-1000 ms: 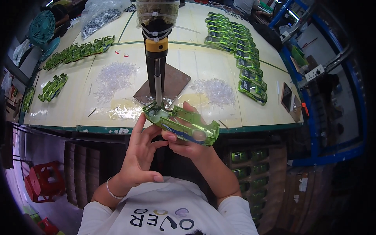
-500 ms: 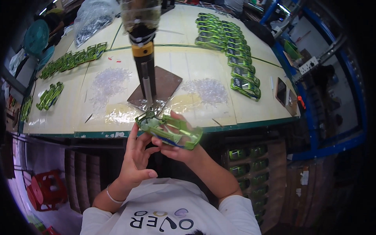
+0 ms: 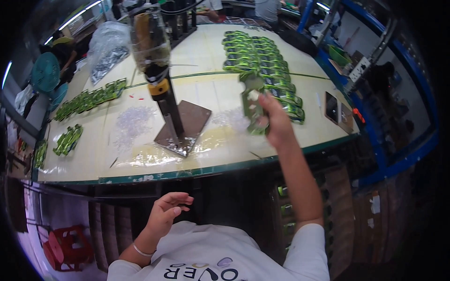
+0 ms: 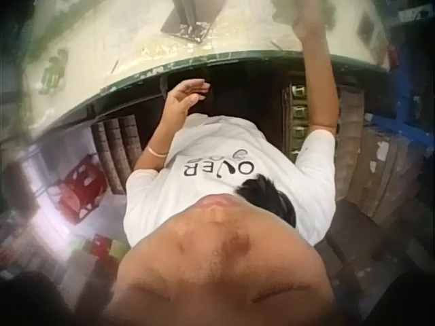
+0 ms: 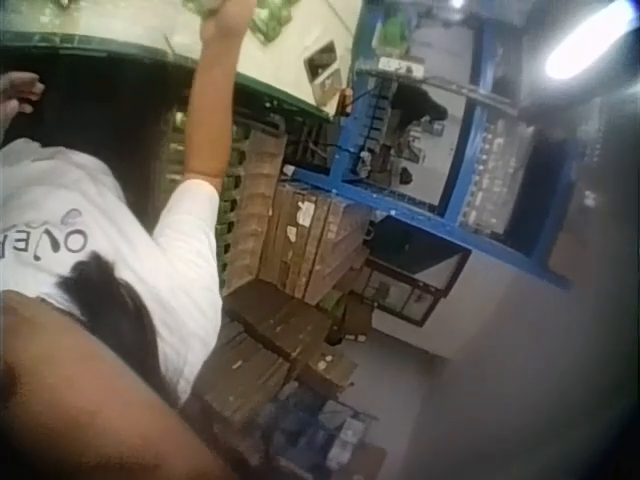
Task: The person assembles small plastic parts onto green toy car frames using a workbench press to create finished toy car assemblies.
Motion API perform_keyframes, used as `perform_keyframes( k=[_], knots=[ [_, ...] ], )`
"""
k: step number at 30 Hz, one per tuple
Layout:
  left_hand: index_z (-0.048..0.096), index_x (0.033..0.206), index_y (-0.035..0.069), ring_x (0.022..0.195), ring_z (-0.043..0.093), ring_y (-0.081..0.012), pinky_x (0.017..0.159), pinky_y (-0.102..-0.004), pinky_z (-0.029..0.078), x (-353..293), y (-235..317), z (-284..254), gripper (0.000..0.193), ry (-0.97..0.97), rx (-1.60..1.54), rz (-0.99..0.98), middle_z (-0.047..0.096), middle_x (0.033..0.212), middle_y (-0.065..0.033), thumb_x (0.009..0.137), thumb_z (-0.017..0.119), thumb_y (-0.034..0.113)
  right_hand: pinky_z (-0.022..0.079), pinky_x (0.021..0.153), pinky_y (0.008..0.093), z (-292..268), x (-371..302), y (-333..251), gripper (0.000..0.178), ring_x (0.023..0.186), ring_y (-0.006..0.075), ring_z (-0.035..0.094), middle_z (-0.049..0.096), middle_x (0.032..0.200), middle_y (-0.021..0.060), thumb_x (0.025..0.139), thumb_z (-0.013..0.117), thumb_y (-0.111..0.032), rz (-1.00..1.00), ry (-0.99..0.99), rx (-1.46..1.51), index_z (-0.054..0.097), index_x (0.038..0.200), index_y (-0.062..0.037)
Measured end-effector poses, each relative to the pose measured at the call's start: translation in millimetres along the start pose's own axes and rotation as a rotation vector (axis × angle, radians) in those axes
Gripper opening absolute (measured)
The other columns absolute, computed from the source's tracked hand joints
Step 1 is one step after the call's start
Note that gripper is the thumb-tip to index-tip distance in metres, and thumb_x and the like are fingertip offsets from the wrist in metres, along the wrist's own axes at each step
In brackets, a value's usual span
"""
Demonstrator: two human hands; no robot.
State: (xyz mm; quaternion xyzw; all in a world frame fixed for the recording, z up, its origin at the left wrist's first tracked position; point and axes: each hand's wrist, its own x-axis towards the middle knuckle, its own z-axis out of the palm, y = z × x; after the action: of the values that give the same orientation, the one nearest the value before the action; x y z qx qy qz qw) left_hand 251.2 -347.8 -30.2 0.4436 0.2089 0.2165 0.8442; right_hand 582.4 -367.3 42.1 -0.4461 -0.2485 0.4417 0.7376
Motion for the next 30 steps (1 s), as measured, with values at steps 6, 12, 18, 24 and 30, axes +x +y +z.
perform_keyframes(
  k=[6,12,18,24,30],
  knots=[
    [0.051,0.102,0.0,0.092,0.053,-0.0148,0.08,-0.0266,0.041,-5,5,-9,0.026,0.071,0.008,0.001,0.057,0.097,-0.01,0.077,0.055,0.004,0.042,0.075,0.029,-11,97,7,0.051,0.083,0.0188,0.054,0.057,0.095,0.0094,0.063,0.068,-0.013,-0.288,-0.012,-1.146,0.05,0.111,-0.0055],
    [0.054,0.098,-0.001,0.087,0.055,-0.0143,0.075,-0.0247,0.043,-7,38,-24,0.021,0.218,0.119,0.113,0.058,0.091,-0.0089,0.077,0.056,0.006,0.038,0.083,0.0362,-9,131,30,0.049,0.096,0.0292,0.049,0.052,0.102,0.0143,0.059,0.066,-0.012,-0.548,-0.009,-1.692,0.052,0.105,-0.004],
    [0.054,0.09,-0.001,0.072,0.051,-0.0147,0.068,-0.0249,0.041,24,109,-91,0.02,0.648,1.187,0.693,0.058,0.082,-0.0069,0.071,0.059,0.006,0.038,0.081,0.0344,-23,124,32,0.037,0.096,0.0278,0.048,0.052,0.101,0.0132,0.065,0.061,-0.006,-0.743,0.131,-1.505,0.053,0.1,-0.0028],
    [0.053,0.094,0.001,0.089,0.048,-0.0316,0.082,-0.0392,0.037,30,184,-235,0.029,1.311,2.015,0.552,0.054,0.089,-0.0152,0.07,0.057,0.016,0.041,0.069,0.0285,10,28,30,0.022,0.081,0.0194,0.053,0.056,0.087,0.01,0.069,0.058,-0.004,-0.678,0.067,-1.163,0.055,0.09,0.0007],
    [0.057,0.089,0.002,0.079,0.054,-0.0306,0.071,-0.0374,0.043,16,178,-252,0.022,1.236,1.985,0.136,0.058,0.081,-0.0119,0.069,0.056,0.012,0.042,0.065,0.0248,32,-59,48,0.013,0.071,0.0152,0.054,0.057,0.077,0.0086,0.069,0.058,-0.001,-0.485,-0.067,-1.034,0.056,0.082,0.0025]
  ],
)
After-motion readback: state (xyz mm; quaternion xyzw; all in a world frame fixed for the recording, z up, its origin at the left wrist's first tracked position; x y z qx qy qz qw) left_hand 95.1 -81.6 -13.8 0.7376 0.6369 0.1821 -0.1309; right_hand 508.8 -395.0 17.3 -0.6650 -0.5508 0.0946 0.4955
